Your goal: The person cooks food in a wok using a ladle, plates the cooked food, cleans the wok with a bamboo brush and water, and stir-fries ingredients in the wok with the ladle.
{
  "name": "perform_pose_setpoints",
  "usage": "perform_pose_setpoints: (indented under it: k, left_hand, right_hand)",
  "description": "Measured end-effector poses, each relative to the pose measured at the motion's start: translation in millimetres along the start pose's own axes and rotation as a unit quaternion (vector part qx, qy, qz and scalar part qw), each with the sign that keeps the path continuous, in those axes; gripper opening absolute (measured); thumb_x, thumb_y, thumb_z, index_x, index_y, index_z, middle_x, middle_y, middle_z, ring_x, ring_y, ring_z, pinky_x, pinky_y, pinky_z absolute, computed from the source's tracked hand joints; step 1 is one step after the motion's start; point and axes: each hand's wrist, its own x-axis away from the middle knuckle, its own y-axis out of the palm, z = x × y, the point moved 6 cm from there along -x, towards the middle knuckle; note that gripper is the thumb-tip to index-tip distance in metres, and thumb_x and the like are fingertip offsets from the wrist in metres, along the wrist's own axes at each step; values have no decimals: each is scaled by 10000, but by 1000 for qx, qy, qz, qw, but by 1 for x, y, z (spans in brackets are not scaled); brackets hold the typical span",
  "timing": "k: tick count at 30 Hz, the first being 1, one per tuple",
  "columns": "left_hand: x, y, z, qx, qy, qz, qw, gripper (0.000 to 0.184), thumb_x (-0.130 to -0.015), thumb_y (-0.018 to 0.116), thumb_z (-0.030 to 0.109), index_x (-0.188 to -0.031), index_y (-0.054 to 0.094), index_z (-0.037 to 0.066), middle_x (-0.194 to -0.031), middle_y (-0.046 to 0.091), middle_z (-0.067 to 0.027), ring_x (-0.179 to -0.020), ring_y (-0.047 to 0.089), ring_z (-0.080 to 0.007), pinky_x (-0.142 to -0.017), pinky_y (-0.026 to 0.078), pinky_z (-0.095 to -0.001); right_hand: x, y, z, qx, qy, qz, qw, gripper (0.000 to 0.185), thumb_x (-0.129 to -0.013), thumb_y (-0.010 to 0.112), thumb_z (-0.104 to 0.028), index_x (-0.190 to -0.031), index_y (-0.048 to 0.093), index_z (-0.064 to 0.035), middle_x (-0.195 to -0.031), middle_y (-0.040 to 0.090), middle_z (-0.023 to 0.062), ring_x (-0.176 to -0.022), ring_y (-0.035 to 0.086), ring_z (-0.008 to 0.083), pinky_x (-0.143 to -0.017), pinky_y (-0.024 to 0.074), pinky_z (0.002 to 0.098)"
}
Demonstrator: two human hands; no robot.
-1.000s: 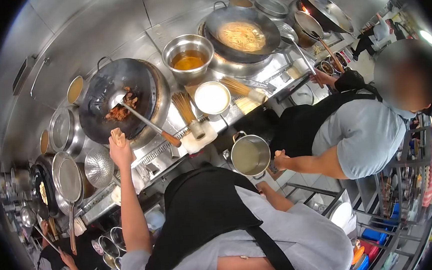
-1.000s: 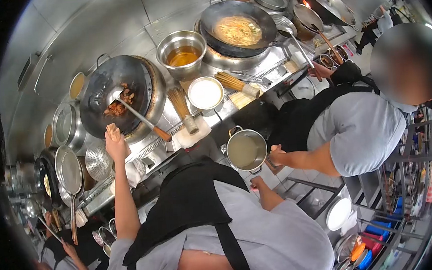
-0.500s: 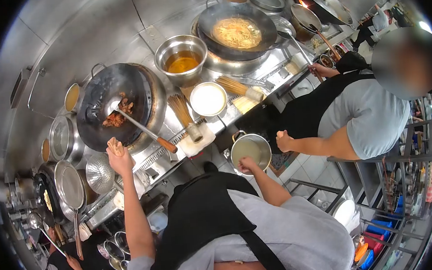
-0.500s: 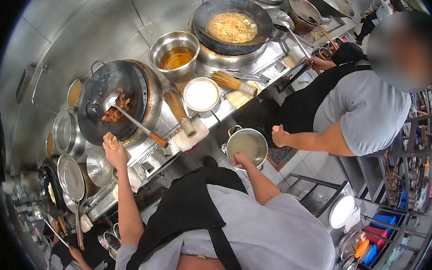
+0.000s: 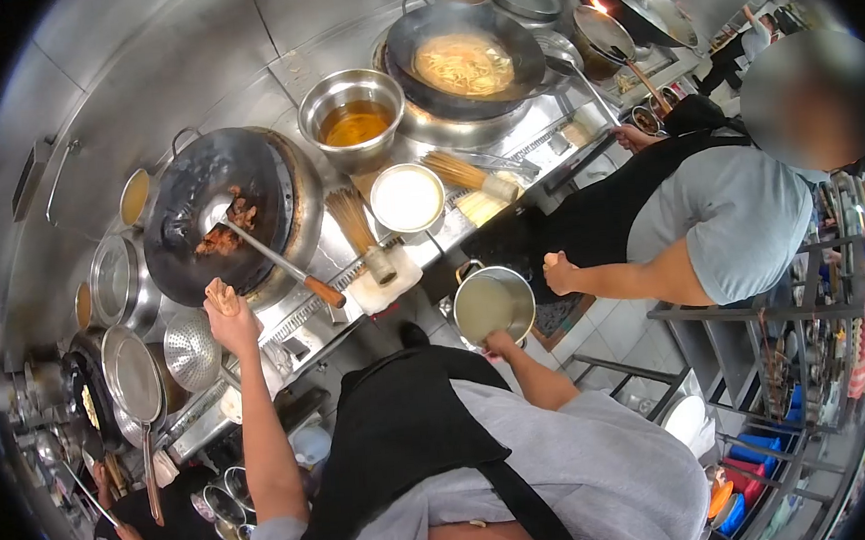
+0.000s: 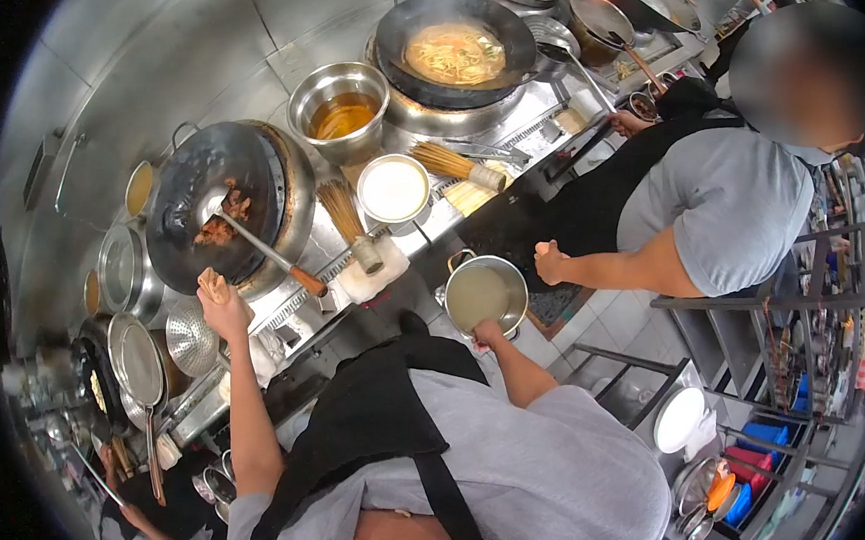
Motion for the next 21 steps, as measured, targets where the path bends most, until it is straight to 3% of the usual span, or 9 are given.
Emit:
perform_pose_setpoints:
  k: [7, 10, 11, 12, 14, 15, 17, 21]
  left_hand:
    - [1, -2, 3, 20, -8, -6, 1000, 383, -739, 667, 234, -1063, 528, 84, -909, 641, -192, -844, 620, -420, -739, 475, -485]
    - [2, -2, 2, 10, -6, 10, 1000, 377, -743, 664, 234, -1061, 528, 84, -902, 639, -198, -849, 617, -423, -744, 473, -487]
    - [3, -1, 1, -4, -23, 15, 1000, 374, -748, 662, 235, -1063, 529, 83, -901, 636, -200, -857, 614, -425, -750, 470, -490]
    - [1, -1, 2, -3, -19, 16, 1000, 374, -748, 662, 235, -1063, 529, 83, -901, 636, -200, -857, 614, -425, -750, 470, -490]
    - [3, -1, 3, 11, -13, 22, 1000, 374, -750, 662, 245, -1059, 528, 83, -901, 636, -199, -862, 613, -427, -754, 470, -490]
    - [2, 2, 2, 14, -14, 23, 1000, 374, -750, 662, 245, -1059, 528, 83, -901, 636, -199, -862, 613, -427, -754, 470, -490]
    - [3, 3, -5, -5, -29, 22, 999, 378, -747, 664, 256, -1054, 526, 85, -901, 637, -197, -864, 613, -427, -756, 470, -493]
    - [3, -1, 3, 12, -22, 25, 999, 377, -745, 664, 263, -1050, 529, 87, -901, 642, -195, -867, 614, -424, -759, 471, -493]
  right_hand:
    - [10, -3, 6, -37, 21, 2, 999, 231, -876, 488, -132, -1011, 626, -4, -794, 655, 137, -583, 626, 222, -449, 512, 352]
    - [-50, 3, 43, 21, -18, -18, 999, 230, -876, 491, -152, -1004, 618, -11, -790, 652, 138, -575, 618, 213, -443, 503, 350]
    - [-26, 0, 25, -82, 12, 3, 997, 217, -880, 491, -169, -973, 618, -19, -770, 644, 130, -580, 615, 203, -446, 502, 351]
    - [-34, 1, 23, -85, 10, 3, 996, 217, -880, 491, -169, -973, 618, -19, -770, 644, 130, -580, 615, 203, -446, 502, 351]
    - [-49, 2, 17, 47, -71, -22, 996, 207, -881, 499, -174, -964, 617, -25, -754, 637, 117, -586, 614, 199, -459, 507, 353]
    - [-41, 0, 6, 48, -72, -19, 996, 207, -881, 499, -174, -964, 617, -25, -754, 637, 117, -586, 614, 199, -459, 507, 353]
    - [-24, 1, -7, -61, -6, -3, 998, 210, -883, 512, -183, -960, 615, -17, -758, 642, 112, -576, 615, 205, -471, 509, 350]
    - [-10, 2, -20, -108, 1, -9, 994, 221, -882, 524, -188, -965, 613, -4, -753, 646, 117, -562, 615, 213, -480, 510, 343]
